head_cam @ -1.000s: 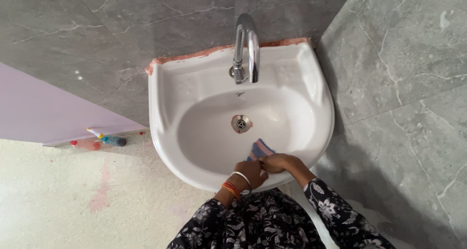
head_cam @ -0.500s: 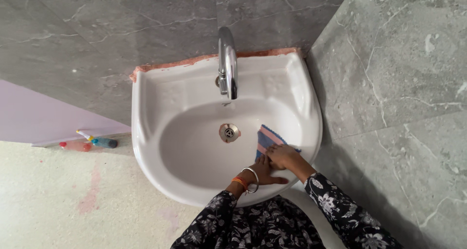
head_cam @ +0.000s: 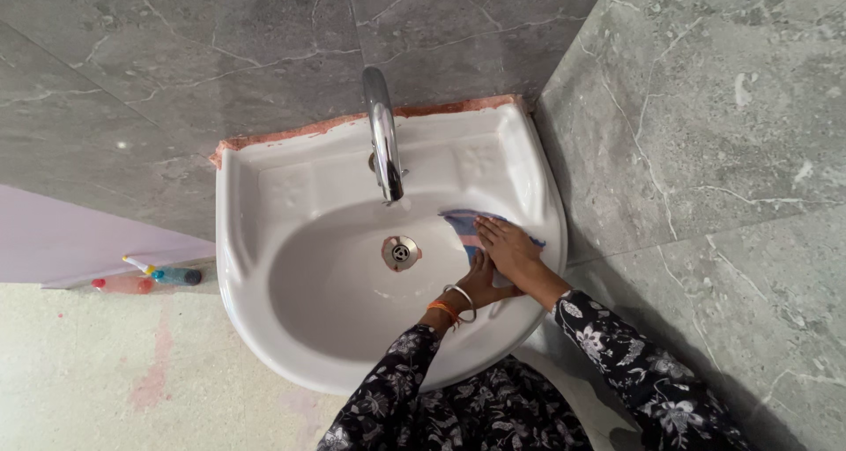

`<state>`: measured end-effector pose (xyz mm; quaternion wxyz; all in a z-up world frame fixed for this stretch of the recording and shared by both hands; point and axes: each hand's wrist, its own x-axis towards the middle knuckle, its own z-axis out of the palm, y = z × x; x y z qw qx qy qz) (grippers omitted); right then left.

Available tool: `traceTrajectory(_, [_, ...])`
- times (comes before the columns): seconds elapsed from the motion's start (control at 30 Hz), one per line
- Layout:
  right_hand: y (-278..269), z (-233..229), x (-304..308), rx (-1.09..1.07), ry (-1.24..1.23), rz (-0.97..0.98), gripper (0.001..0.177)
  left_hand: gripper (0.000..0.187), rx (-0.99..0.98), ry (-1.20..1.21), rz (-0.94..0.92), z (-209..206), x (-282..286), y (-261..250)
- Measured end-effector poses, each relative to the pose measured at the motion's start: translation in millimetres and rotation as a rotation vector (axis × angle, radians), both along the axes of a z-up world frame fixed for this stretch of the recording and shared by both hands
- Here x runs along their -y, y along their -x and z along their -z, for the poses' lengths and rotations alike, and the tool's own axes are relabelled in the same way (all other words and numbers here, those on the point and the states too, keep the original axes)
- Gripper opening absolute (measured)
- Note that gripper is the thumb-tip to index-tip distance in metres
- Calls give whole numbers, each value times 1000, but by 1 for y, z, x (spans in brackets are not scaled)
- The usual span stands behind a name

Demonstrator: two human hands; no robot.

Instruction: The person scrubs and wipes a white wall-mounted sink using a blue cloth. They clean the rim, faucet, and basin, repeatedly wiping the same areas.

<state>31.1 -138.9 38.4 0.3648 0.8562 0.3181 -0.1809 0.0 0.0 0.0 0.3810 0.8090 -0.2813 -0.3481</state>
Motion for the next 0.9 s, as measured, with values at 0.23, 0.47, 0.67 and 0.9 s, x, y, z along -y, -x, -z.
traceTrajectory(0.23, [21, -30, 4, 47, -475, 228, 54, 135, -24, 100, -65, -34, -9, 17])
traceTrajectory(0.47, [58, -75, 0, 56, -553, 341, 52, 140, -88, 89, -49, -58, -20, 38])
traceTrajectory(0.67, [91, -89, -13, 132, -683, 356, 52, 140, -44, 20, 67, -67, -42, 52])
traceTrajectory(0.9, [119, -87, -43, 106, -730, 476, 34, 124, -17, -48, 128, -82, -79, 68])
